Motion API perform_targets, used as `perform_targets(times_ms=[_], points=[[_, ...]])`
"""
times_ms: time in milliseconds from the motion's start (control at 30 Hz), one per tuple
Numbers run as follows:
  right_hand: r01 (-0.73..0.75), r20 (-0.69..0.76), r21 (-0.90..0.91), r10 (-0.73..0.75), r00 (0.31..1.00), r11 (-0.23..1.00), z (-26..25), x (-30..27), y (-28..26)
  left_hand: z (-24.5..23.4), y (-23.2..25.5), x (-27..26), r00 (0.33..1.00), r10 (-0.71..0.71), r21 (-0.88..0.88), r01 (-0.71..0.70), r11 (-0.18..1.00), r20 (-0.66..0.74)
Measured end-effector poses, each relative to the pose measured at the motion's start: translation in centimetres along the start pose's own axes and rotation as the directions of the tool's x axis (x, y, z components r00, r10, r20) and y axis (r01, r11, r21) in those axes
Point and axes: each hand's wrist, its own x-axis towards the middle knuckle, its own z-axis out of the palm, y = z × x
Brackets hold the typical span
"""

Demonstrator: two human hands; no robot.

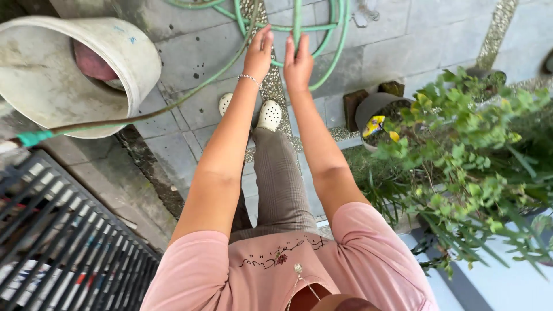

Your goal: Using a garden hose to water potted plants in a backyard patio area.

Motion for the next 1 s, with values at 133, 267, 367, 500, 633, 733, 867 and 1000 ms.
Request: perform_targets(times_ms=[133,267,367,500,633,733,867,1000], points=[[0.061,0.042,-0.057,-0.058,0.997,0.997,-3.0,-2.4,-4.4,0.3,14.1,-0.9,0.983,-0.082,-0.408,0.142,0.902,0.161],[0.084,0.035,-0.122,-0.08,0.996,0.989,-5.8,-3.3,-7.4,0.3,19.6,-2.5,0.976,-0.124,-0.379,0.186,0.906,0.181],[0.1,0.04,-0.159,-0.094,0.995,0.982,-7.5,-3.5,-8.9,-0.2,22.3,-3.5,0.974,-0.11,-0.323,0.171,0.931,0.2],[0.053,0.138,0.127,-0.07,0.988,0.991,-9.9,-4.3,-8.0,0.7,24.2,-5.4,0.957,-0.02,-0.315,0.115,0.942,0.288],[-0.093,0.212,0.469,-0.01,0.977,0.879,-12.8,-2.1,-6.6,2.6,27.2,-7.0,0.938,0.047,-0.287,0.058,0.956,0.344],[-0.132,0.197,0.556,0.024,0.98,0.821,-15.9,1.5,-7.2,5.3,25.9,-7.5,0.923,0.172,-0.308,-0.063,0.949,0.343],[-0.163,0.2,0.581,0.055,0.978,0.797,-20.4,6.7,-9.8,8.6,26.9,-8.8,0.914,0.22,-0.393,-0.075,0.917,0.34],[-0.182,0.235,0.683,0.024,0.972,0.708,-24.2,13.3,-13.0,13.1,27.3,-9.1,0.912,0.216,-0.414,-0.057,0.908,0.349]])
